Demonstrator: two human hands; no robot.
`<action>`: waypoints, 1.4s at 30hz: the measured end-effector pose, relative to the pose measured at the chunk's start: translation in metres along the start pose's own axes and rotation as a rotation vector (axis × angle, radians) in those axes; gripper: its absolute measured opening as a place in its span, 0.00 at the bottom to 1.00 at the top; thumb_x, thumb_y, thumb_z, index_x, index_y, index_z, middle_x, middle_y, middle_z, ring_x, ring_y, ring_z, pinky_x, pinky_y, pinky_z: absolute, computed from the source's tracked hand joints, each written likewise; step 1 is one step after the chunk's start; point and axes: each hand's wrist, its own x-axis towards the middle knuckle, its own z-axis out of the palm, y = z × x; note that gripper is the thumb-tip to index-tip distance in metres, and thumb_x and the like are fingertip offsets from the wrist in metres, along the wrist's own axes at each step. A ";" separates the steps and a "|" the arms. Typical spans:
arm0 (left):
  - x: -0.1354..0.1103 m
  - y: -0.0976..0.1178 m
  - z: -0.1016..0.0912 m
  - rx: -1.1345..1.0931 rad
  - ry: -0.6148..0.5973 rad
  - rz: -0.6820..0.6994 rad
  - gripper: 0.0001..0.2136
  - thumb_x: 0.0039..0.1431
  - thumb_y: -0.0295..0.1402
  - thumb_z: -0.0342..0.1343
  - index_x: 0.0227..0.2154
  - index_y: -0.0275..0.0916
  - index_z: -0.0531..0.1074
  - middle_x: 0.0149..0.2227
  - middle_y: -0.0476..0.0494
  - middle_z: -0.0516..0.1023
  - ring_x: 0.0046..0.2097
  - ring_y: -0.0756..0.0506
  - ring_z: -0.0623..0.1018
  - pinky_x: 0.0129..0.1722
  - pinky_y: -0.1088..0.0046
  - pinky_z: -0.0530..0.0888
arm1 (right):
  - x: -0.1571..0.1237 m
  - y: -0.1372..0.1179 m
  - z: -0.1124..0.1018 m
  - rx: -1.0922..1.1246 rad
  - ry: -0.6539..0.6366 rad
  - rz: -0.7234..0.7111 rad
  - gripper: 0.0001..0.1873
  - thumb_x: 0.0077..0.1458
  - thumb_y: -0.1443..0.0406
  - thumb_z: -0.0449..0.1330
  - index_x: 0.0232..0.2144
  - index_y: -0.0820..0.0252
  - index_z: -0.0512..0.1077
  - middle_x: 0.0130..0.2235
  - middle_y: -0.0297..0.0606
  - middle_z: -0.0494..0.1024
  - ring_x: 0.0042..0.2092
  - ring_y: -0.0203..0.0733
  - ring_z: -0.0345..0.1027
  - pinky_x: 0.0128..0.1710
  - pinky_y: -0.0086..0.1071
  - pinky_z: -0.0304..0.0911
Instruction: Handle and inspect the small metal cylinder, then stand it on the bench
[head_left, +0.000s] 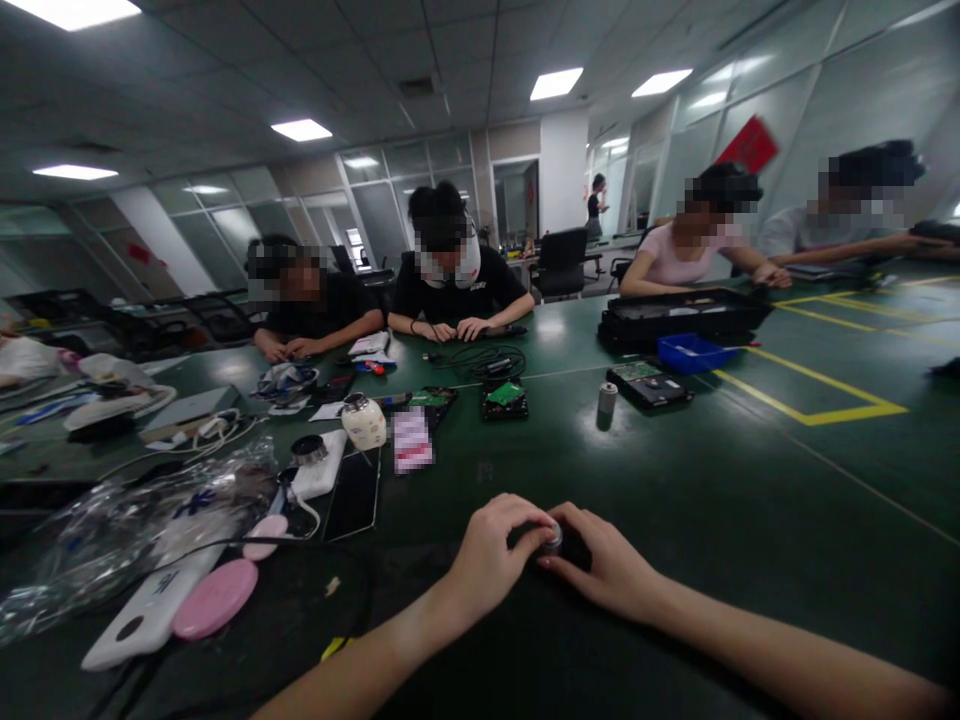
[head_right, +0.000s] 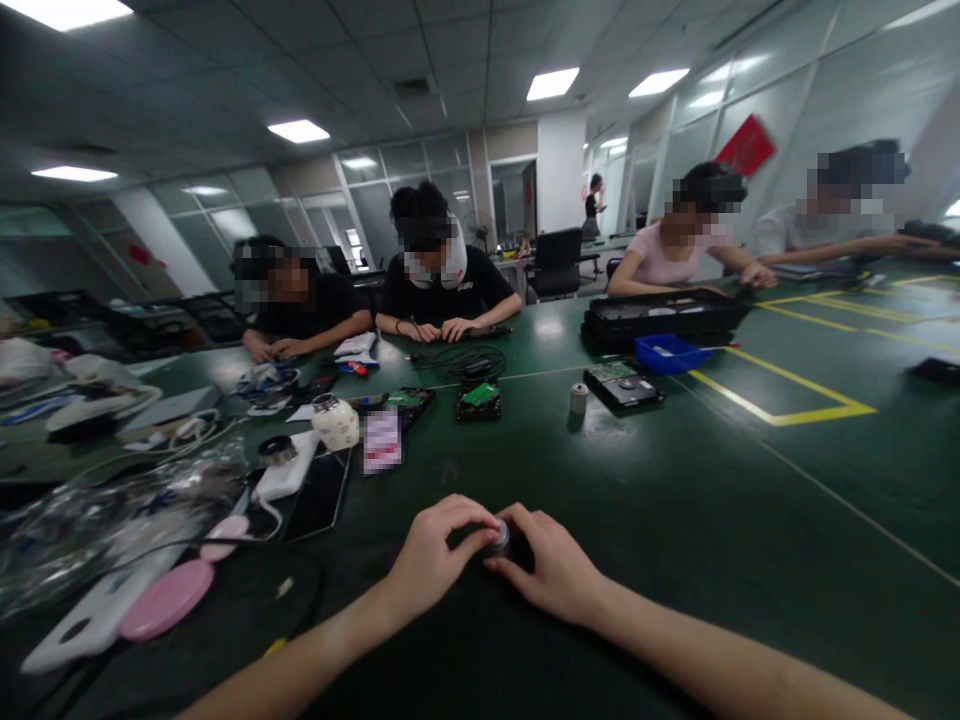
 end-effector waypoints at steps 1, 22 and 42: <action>0.000 -0.001 0.000 -0.002 0.005 0.003 0.04 0.60 0.30 0.58 0.36 0.41 0.78 0.37 0.47 0.79 0.41 0.45 0.77 0.44 0.71 0.71 | 0.000 0.000 0.000 -0.004 -0.001 -0.001 0.14 0.56 0.60 0.61 0.43 0.56 0.66 0.40 0.38 0.74 0.41 0.44 0.68 0.41 0.36 0.63; 0.017 0.004 -0.004 0.069 -0.069 -0.046 0.05 0.53 0.30 0.64 0.33 0.44 0.80 0.34 0.47 0.79 0.39 0.44 0.75 0.40 0.67 0.71 | -0.001 0.008 0.005 -0.036 0.002 0.010 0.14 0.56 0.58 0.60 0.42 0.59 0.65 0.40 0.40 0.73 0.40 0.45 0.68 0.40 0.38 0.65; 0.007 -0.003 0.000 0.075 0.046 0.014 0.10 0.48 0.33 0.68 0.35 0.44 0.76 0.44 0.48 0.80 0.47 0.41 0.76 0.50 0.60 0.66 | 0.000 0.007 0.004 -0.005 0.016 -0.034 0.14 0.56 0.61 0.60 0.43 0.58 0.65 0.39 0.38 0.73 0.39 0.43 0.67 0.40 0.35 0.62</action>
